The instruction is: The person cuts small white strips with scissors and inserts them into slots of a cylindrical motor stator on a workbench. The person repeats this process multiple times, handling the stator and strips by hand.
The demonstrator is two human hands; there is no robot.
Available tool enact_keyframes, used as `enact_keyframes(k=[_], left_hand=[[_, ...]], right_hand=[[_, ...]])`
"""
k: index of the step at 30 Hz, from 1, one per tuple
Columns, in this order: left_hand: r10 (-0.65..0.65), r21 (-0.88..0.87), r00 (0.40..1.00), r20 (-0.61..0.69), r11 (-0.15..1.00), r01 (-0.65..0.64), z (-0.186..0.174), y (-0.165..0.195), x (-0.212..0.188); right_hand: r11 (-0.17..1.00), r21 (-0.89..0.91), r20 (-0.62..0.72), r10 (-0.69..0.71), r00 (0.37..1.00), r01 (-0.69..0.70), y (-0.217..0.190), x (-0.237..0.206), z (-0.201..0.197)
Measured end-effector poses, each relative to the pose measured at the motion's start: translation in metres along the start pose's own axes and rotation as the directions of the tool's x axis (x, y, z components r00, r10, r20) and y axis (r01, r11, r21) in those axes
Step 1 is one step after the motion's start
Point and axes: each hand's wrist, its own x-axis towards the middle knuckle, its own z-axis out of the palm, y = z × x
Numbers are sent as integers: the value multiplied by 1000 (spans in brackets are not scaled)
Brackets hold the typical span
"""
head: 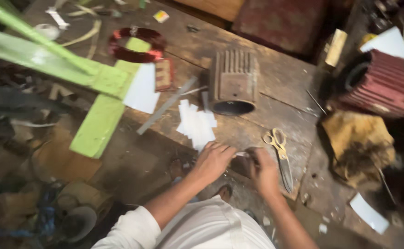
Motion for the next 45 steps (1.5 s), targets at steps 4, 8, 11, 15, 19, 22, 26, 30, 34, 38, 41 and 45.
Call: enact_keyframes(k=[4, 8, 11, 15, 19, 22, 26, 30, 34, 38, 41, 45], left_hand=[[-244, -297, 970, -2, 926, 232, -20, 12, -5], [-165, -370, 980, -116, 922, 111, -38, 23, -8], [-117, -430, 966, -230, 903, 7, -46, 24, -10], [-87, -496, 953, -290, 866, -72, -47, 18, -16], [-113, -517, 953, -282, 854, -51, -44, 12, -18], [-62, -497, 943, -327, 860, -116, -43, 10, -16], [-91, -508, 952, -291, 858, -73, -46, 7, -15], [-101, -612, 979, -175, 790, -28, -49, 3, -12], [-124, -732, 988, -88, 681, 20, -48, 4, -4], [-66, -736, 991, -115, 676, -41, -48, 0, 1], [32, -647, 985, -168, 750, -135, -51, -5, 4], [-37, -651, 995, -96, 759, -34, -50, -4, 12]], right_hand=[[853, 492, -47, 227, 973, -175, -18, 18, -10], [922, 379, -25, 99, 995, -82, -40, 15, -14], [947, 317, -22, 56, 998, -46, -62, 11, -13], [985, 172, 2, -19, 1000, 18, -93, 8, -22], [998, -8, 15, -57, 998, 57, -112, 5, -30], [995, 94, 27, -18, 999, 15, -117, 8, -27], [999, 52, -24, 2, 1000, -1, -117, 5, -19], [967, -232, -113, -131, 985, 102, -110, -6, -12], [947, 292, -159, 190, 969, -138, -94, -8, 5], [860, 497, -167, 228, 959, -117, -83, -6, 15], [890, 441, -192, 224, 955, -120, -84, -11, 12], [976, 171, -264, 174, 949, -132, -90, -15, 5]])
